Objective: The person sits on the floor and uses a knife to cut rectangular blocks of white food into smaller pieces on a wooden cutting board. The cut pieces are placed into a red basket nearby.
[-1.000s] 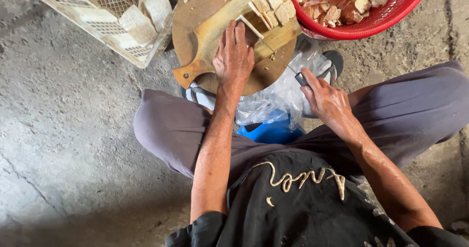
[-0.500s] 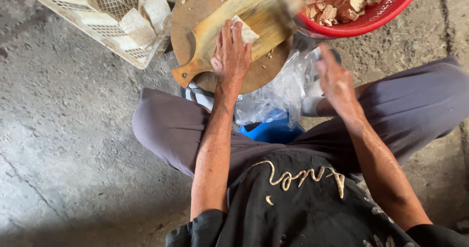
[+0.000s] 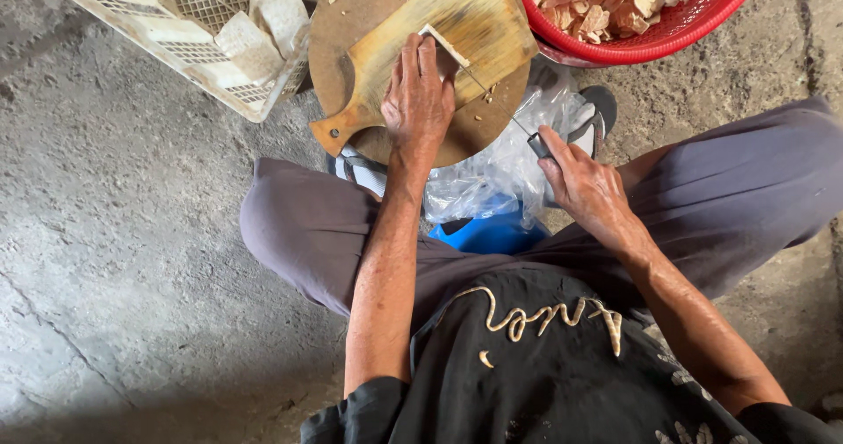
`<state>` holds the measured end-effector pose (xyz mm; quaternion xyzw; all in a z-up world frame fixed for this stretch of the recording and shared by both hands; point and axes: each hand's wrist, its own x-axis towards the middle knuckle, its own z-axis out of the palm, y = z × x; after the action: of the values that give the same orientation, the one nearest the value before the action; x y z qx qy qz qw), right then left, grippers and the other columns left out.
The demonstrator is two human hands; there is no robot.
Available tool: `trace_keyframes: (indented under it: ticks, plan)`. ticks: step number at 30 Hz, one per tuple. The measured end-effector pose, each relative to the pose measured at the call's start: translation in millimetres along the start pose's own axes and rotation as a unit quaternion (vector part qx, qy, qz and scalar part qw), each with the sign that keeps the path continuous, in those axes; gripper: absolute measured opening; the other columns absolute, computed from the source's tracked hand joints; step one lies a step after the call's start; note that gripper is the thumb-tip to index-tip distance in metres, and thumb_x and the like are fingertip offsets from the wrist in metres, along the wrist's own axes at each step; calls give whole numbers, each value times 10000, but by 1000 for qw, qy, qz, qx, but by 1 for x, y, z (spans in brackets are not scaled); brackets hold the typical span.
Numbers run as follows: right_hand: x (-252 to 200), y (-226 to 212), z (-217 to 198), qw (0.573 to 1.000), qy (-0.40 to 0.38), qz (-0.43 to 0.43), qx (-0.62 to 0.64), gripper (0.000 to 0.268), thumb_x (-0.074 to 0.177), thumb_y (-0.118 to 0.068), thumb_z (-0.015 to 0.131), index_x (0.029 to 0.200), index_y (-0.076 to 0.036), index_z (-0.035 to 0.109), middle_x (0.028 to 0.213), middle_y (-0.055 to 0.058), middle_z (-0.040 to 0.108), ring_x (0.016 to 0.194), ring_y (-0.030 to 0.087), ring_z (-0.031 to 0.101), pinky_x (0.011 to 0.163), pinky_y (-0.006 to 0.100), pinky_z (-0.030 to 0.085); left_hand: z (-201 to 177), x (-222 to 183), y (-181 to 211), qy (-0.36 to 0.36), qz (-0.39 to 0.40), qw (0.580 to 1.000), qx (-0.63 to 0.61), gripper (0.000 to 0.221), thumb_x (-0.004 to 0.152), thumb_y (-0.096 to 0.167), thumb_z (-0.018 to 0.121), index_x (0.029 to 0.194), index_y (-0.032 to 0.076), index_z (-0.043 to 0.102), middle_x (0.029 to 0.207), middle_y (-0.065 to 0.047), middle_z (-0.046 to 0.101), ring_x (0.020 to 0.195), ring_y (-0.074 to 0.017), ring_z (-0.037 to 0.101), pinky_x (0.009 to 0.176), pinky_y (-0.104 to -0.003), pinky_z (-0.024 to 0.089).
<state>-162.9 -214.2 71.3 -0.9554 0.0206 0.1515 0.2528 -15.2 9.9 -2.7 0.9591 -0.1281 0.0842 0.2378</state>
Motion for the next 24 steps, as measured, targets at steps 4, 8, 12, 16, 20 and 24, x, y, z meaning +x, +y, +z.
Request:
trace_keyframes:
  ticks: [4, 8, 12, 16, 20, 24]
  plan:
    - [25, -9, 5, 999, 3, -12, -39, 490, 1055, -303, 567, 1515, -177, 458, 1007, 235, 696, 692, 471, 675, 591, 552, 544, 2, 0, -3, 1, 15, 1000, 6, 644, 799, 192, 845, 1349, 27, 553, 1416, -184, 545, 1235, -328, 634, 961, -359, 597]
    - [61, -16, 22, 997, 53, -63, -8, 468, 1088, -278, 562, 1527, -161, 449, 984, 228, 702, 696, 453, 688, 588, 532, 549, 5, 0, -4, 9, 19, 1000, 9, 616, 841, 211, 853, 1357, 46, 561, 1418, -174, 548, 1223, -315, 644, 949, -354, 607]
    - [56, -6, 21, 998, 31, -55, 2, 483, 1077, -267, 564, 1529, -146, 447, 1017, 249, 698, 717, 456, 693, 593, 521, 560, 0, 3, -2, 16, 17, 1000, -4, 624, 820, 215, 856, 1346, 52, 562, 1402, -157, 560, 1209, -315, 654, 944, -348, 600]
    - [27, 15, 10, 999, 32, -30, 4, 471, 1065, -272, 574, 1510, -159, 466, 1081, 231, 713, 822, 460, 701, 690, 543, 566, -5, 0, 0, 21, 14, 1000, -13, 630, 808, 218, 861, 1334, 58, 553, 1382, -136, 568, 1190, -301, 659, 957, -343, 588]
    - [14, 20, 9, 996, 68, -43, 35, 458, 1091, -252, 542, 1526, -151, 440, 1177, 238, 695, 909, 470, 695, 749, 550, 567, -7, 1, 2, 17, 8, 1000, -24, 623, 793, 215, 866, 1311, 73, 551, 1372, -119, 574, 1200, -299, 660, 963, -348, 584]
    - [2, 9, 3, 1000, -7, 2, 12, 490, 1050, -288, 555, 1516, -183, 445, 1101, 230, 697, 834, 489, 683, 715, 570, 553, -9, 1, 2, 19, 9, 1000, -24, 639, 795, 144, 837, 1349, 40, 536, 1394, -131, 564, 1207, -312, 654, 969, -353, 583]
